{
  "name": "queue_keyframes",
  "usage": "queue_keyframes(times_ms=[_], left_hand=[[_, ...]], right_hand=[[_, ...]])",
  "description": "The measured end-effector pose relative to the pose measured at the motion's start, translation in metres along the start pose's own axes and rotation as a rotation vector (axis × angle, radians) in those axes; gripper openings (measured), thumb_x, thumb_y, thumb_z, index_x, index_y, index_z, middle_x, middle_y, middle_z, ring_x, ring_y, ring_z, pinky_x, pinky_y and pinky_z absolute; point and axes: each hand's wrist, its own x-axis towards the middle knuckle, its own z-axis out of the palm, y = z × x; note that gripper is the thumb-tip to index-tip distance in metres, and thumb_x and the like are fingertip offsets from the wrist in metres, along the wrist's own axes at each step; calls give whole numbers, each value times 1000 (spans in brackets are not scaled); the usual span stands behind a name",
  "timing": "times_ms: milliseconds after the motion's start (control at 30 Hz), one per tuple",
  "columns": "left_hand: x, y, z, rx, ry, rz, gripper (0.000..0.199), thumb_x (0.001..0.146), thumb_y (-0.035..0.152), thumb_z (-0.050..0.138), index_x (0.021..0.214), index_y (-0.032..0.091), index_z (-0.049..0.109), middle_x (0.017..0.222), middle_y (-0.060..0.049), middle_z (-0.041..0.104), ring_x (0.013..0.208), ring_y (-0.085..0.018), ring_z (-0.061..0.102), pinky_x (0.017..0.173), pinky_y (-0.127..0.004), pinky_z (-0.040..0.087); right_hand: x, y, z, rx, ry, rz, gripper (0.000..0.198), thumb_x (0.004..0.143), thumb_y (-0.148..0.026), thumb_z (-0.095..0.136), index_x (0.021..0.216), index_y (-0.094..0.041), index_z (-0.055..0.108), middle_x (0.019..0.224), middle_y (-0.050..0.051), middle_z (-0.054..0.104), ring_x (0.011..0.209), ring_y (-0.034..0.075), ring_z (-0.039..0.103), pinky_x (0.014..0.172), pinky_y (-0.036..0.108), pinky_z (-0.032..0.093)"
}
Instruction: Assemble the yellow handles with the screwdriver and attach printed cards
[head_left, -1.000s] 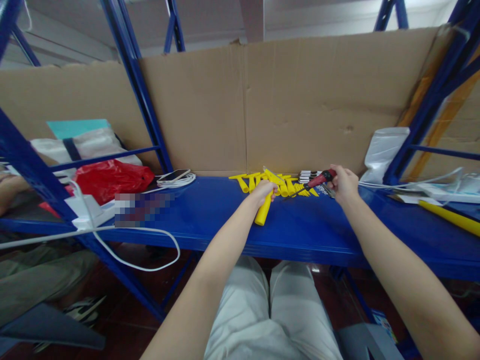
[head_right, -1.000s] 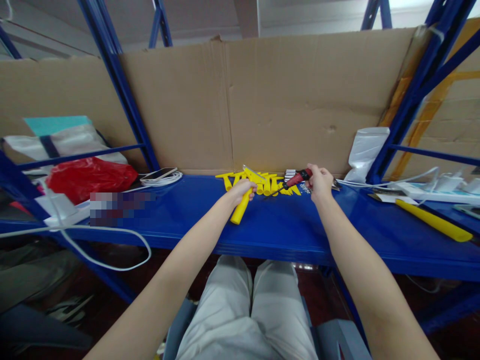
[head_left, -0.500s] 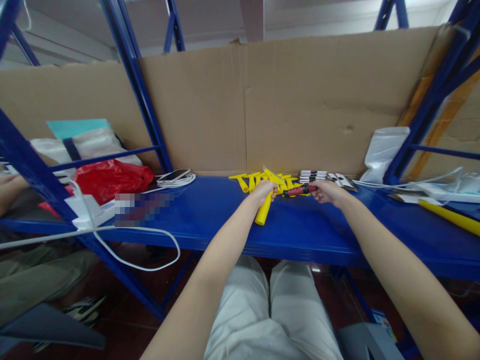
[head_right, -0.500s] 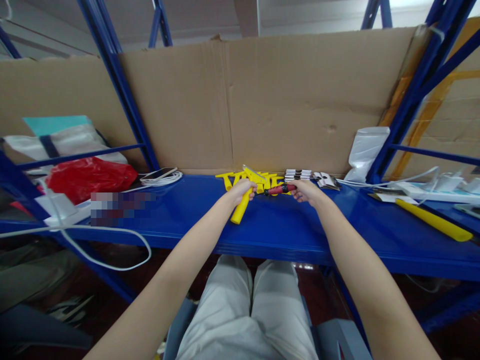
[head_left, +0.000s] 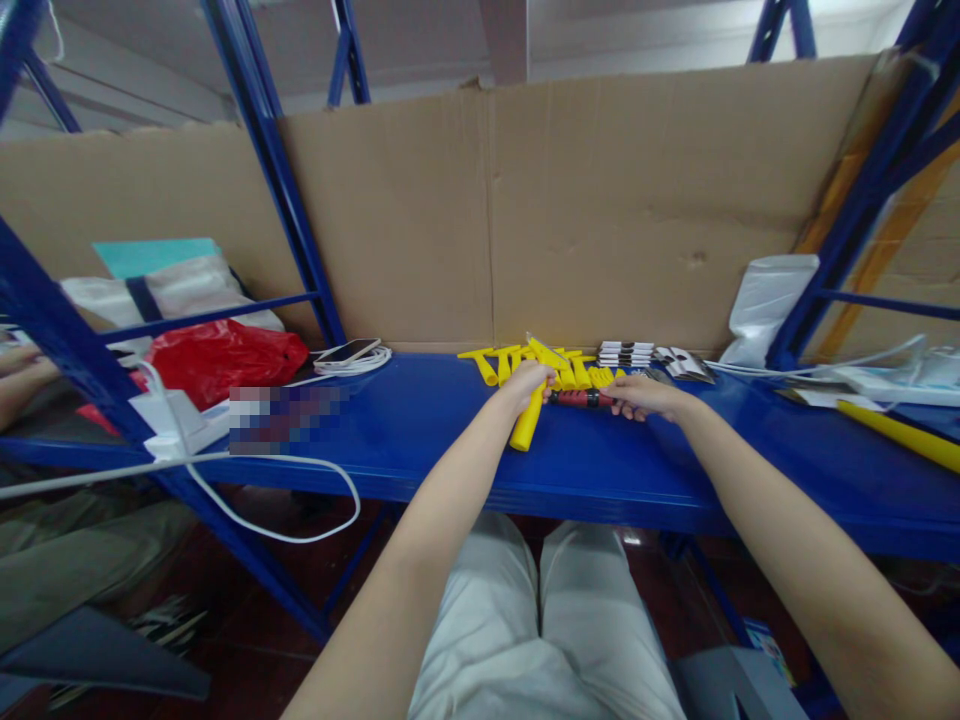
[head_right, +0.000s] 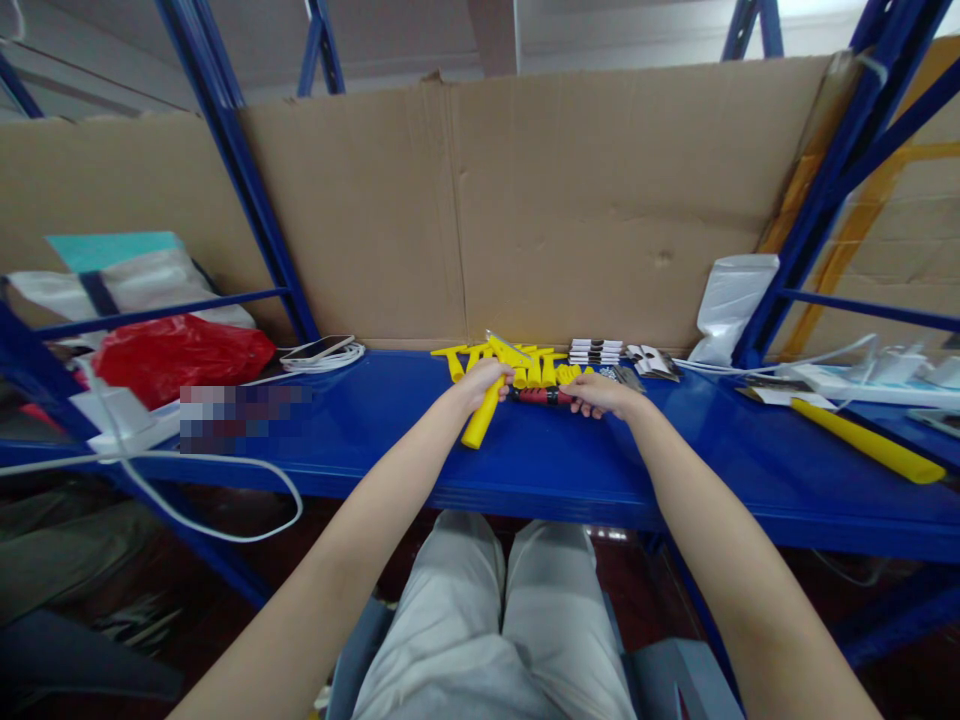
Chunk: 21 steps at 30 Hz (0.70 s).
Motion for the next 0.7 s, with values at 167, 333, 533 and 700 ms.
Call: queue_keyframes(times_ms=[167, 333, 533, 700], left_hand=[[2, -1, -1, 5, -15, 4, 22, 81, 3, 46, 68, 19, 38, 48, 7, 40, 37, -5, 34, 45, -21, 27], [3, -2, -1, 5, -12, 17, 22, 80, 3, 46, 68, 20, 39, 49, 7, 39, 38, -5, 34, 45, -21, 27], [4, -3, -1, 2, -4, 23, 19, 78, 6, 53, 71, 19, 42, 49, 5, 41, 40, -6, 34, 46, -23, 29], [4, -3, -1, 10, -2, 13, 19, 79, 6, 51, 71, 19, 41, 50, 5, 40, 40, -6, 34, 45, -22, 28]], right_hand=[[3, 2, -5, -161, 111, -38, 20, 93, -24, 46, 74, -17, 50, 57, -1, 56, 40, 6, 43, 37, 17, 30], [16, 12, -20, -440, 372, -63, 20, 87, -19, 45, 75, -15, 61, 70, 6, 67, 56, 12, 58, 51, 20, 41], [25, 31, -35, -727, 596, -56, 33, 84, -15, 44, 106, -15, 69, 109, 14, 68, 103, 25, 62, 84, 31, 47], [21, 38, -39, -817, 534, 73, 47, 83, -17, 44, 125, -25, 63, 132, 12, 57, 121, 31, 51, 96, 47, 44]])
